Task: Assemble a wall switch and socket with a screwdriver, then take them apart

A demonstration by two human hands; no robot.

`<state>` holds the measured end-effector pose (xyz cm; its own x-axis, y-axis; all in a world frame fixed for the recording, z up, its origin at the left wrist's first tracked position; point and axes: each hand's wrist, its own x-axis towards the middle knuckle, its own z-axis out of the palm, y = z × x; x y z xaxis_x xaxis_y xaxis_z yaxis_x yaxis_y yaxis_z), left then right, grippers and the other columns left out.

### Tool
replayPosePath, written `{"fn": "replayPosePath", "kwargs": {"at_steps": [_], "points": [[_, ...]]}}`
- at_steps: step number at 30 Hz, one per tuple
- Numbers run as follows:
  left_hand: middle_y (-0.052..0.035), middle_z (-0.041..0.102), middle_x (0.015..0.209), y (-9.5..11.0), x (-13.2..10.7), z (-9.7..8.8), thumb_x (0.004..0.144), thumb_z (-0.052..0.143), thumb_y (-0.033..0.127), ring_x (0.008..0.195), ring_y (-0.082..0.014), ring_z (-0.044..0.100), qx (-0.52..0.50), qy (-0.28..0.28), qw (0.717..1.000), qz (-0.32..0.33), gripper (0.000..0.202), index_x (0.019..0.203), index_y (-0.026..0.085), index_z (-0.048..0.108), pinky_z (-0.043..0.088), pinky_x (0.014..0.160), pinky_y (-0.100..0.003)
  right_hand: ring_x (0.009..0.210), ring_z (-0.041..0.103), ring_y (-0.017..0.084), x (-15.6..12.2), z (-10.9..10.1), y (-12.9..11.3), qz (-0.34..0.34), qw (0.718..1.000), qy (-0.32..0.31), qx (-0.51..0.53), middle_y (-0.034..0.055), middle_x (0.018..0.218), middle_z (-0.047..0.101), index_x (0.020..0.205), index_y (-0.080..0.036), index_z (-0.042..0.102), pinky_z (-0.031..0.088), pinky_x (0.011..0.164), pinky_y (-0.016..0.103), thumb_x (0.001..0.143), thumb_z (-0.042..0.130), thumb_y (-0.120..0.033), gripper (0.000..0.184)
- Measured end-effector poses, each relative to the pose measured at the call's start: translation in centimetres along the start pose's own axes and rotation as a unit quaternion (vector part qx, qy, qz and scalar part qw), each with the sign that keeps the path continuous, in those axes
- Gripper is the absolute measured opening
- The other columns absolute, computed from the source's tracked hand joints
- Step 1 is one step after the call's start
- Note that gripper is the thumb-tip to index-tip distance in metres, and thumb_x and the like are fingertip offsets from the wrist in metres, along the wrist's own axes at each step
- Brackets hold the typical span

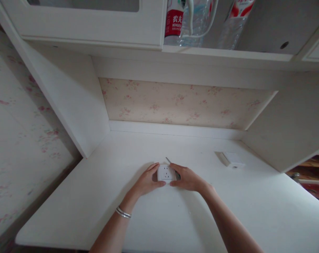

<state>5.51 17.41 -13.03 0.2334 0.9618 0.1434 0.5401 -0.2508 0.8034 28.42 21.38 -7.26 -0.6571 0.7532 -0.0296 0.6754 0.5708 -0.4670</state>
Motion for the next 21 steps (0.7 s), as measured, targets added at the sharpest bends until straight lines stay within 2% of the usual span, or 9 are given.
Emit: {"fn": "replayPosePath", "kwargs": {"at_steps": [7,12,18,21], "points": [[-0.0033,0.032,0.148,0.2,0.0,-0.1,0.07,0.07,0.048,0.137,-0.0241,0.028,0.007,-0.007,1.0,-0.009,0.079,0.139,0.022,0.039,0.023,0.115,-0.036,0.111,0.054,0.027,0.6,-0.7,-0.2,-0.002,0.999,-0.026,-0.028,0.0091,0.126,0.057,0.126,-0.021,0.052,0.041,0.093,0.035,0.066,0.071,-0.041,0.066],[-0.0035,0.032,0.148,0.1,-0.1,0.0,0.072,0.068,0.049,0.137,-0.0247,0.027,0.018,-0.003,1.0,-0.002,0.077,0.139,0.023,0.039,0.023,0.115,-0.037,0.114,0.052,0.028,0.9,-0.6,0.0,-0.014,0.998,-0.04,-0.04,0.0102,0.126,0.056,0.126,-0.021,0.051,0.041,0.094,0.036,0.067,0.07,-0.043,0.065],[-0.0049,0.029,0.149,-0.2,-0.2,0.2,0.065,0.075,0.047,0.137,-0.025,0.026,0.047,-0.006,0.999,0.014,0.091,0.142,0.022,0.033,0.024,0.116,-0.037,0.11,0.053,0.028,1.3,-0.7,-0.1,-0.033,0.997,-0.048,-0.041,0.0116,0.125,0.055,0.125,-0.018,0.051,0.042,0.092,0.036,0.064,0.073,-0.041,0.068],[-0.0047,0.032,0.148,-0.1,-0.1,0.2,0.067,0.074,0.046,0.136,-0.0245,0.028,0.048,0.003,0.999,0.015,0.087,0.14,0.022,0.035,0.024,0.115,-0.037,0.115,0.05,0.027,1.2,-0.9,-0.1,-0.039,0.998,-0.039,-0.037,0.0112,0.127,0.054,0.125,-0.019,0.051,0.039,0.096,0.037,0.064,0.073,-0.039,0.067]]}}
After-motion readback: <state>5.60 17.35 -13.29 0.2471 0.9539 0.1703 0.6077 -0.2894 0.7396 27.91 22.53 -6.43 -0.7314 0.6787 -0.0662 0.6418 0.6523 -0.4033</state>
